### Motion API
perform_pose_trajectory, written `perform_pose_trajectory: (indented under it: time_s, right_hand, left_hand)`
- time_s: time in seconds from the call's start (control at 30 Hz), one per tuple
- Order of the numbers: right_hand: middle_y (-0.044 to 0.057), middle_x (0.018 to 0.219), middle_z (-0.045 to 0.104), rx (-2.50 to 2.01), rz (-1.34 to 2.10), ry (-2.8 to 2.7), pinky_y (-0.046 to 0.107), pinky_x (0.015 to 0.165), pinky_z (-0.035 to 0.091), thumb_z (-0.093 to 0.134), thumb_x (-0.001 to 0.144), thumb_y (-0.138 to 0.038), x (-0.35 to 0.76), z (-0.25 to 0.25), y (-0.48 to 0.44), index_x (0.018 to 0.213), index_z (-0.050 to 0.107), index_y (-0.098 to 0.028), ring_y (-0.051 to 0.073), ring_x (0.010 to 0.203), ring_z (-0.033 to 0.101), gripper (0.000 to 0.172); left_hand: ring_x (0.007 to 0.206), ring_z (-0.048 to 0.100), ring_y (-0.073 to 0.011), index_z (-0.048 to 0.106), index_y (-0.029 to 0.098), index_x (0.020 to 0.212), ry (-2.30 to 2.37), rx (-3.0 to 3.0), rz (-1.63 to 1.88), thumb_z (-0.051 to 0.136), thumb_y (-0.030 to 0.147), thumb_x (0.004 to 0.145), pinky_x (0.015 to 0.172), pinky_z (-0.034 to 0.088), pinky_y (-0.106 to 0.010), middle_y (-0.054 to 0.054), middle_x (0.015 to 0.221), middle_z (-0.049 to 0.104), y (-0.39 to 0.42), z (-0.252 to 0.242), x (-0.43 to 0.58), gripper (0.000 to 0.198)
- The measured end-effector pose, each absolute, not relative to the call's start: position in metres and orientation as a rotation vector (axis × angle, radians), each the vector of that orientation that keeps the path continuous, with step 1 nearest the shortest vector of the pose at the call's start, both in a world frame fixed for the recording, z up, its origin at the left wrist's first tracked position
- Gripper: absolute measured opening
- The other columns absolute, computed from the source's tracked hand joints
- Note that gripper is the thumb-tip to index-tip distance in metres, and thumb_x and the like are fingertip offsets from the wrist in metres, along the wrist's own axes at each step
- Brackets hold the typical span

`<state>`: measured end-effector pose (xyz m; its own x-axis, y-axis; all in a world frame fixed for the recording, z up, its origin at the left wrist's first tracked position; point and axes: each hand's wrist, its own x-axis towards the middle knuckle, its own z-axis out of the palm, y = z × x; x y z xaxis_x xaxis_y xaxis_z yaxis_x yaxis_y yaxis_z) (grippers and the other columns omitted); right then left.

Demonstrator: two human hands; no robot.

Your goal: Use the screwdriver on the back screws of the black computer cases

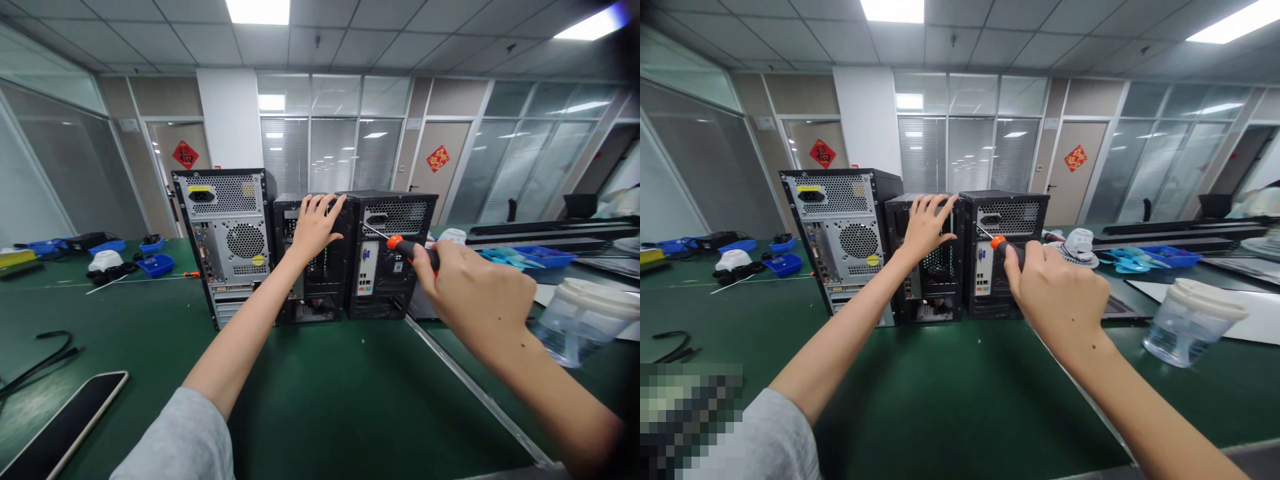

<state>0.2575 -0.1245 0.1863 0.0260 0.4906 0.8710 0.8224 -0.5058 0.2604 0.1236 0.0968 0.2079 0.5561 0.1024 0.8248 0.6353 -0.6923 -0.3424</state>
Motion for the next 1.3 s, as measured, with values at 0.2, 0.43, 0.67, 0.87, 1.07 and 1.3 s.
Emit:
perform_pose_trajectory:
  time_s: [0.2, 0.43, 0.67, 0.87, 1.07, 1.3]
  right_hand:
    - [0.006, 0.058, 0.058, -1.9, -1.513, -1.469, 0.026, 0.045, 0.013, 0.029, 0.092, -0.043, 0.257, 0.19, -0.125, 0.087, 0.06, -0.013, 0.011, 0.042, 0.039, 0.044]
    - [0.003, 0.057, 0.055, -1.919, -1.497, -1.653, 0.025, 0.044, 0.013, 0.038, 0.088, -0.05, 0.264, 0.191, -0.13, 0.097, 0.055, -0.013, 0.011, 0.041, 0.039, 0.041]
    - [0.004, 0.059, 0.056, -2.065, -1.403, -1.768, 0.028, 0.042, 0.012, 0.03, 0.089, -0.02, 0.267, 0.191, -0.134, 0.091, 0.055, -0.015, 0.013, 0.038, 0.04, 0.025]
    - [0.006, 0.076, 0.058, -1.974, -1.564, -1.82, 0.026, 0.04, 0.012, 0.035, 0.085, -0.009, 0.263, 0.195, -0.137, 0.096, 0.057, -0.016, 0.011, 0.043, 0.044, 0.026]
    - [0.007, 0.083, 0.058, -1.927, -1.692, -1.789, 0.025, 0.041, 0.018, 0.027, 0.085, -0.003, 0.257, 0.199, -0.142, 0.101, 0.06, -0.017, 0.011, 0.051, 0.048, 0.039]
    - [0.009, 0.081, 0.06, -1.938, -1.714, -1.767, 0.027, 0.043, 0.019, 0.022, 0.088, -0.006, 0.255, 0.201, -0.147, 0.112, 0.059, -0.013, 0.012, 0.051, 0.049, 0.044]
  left_hand:
    - [0.126, 0.038, -0.0318, 0.032, 0.02, 0.144, -0.585, -2.162, -1.093, 0.074, 0.037, 0.073, 0.111, 0.022, -0.051, -0.013, 0.136, 0.045, 0.098, 0.207, 0.124, 0.084]
    - [0.127, 0.037, -0.0323, 0.031, 0.02, 0.144, -0.586, -2.166, -1.081, 0.075, 0.037, 0.072, 0.111, 0.022, -0.051, -0.014, 0.136, 0.045, 0.097, 0.208, 0.124, 0.086]
    - [0.126, 0.038, -0.0318, 0.031, 0.021, 0.144, -0.577, -2.158, -1.101, 0.074, 0.038, 0.073, 0.111, 0.022, -0.051, -0.013, 0.136, 0.046, 0.099, 0.207, 0.125, 0.085]
    - [0.125, 0.038, -0.0316, 0.032, 0.021, 0.143, -0.575, -2.153, -1.099, 0.074, 0.037, 0.073, 0.11, 0.023, -0.051, -0.013, 0.136, 0.046, 0.098, 0.207, 0.124, 0.083]
    - [0.123, 0.039, -0.0306, 0.034, 0.021, 0.143, -0.57, -2.125, -1.107, 0.074, 0.038, 0.072, 0.11, 0.024, -0.05, -0.012, 0.135, 0.047, 0.099, 0.207, 0.125, 0.083]
    - [0.124, 0.039, -0.0308, 0.035, 0.019, 0.142, -0.573, -2.132, -1.091, 0.075, 0.039, 0.072, 0.11, 0.023, -0.049, -0.013, 0.134, 0.047, 0.098, 0.208, 0.125, 0.083]
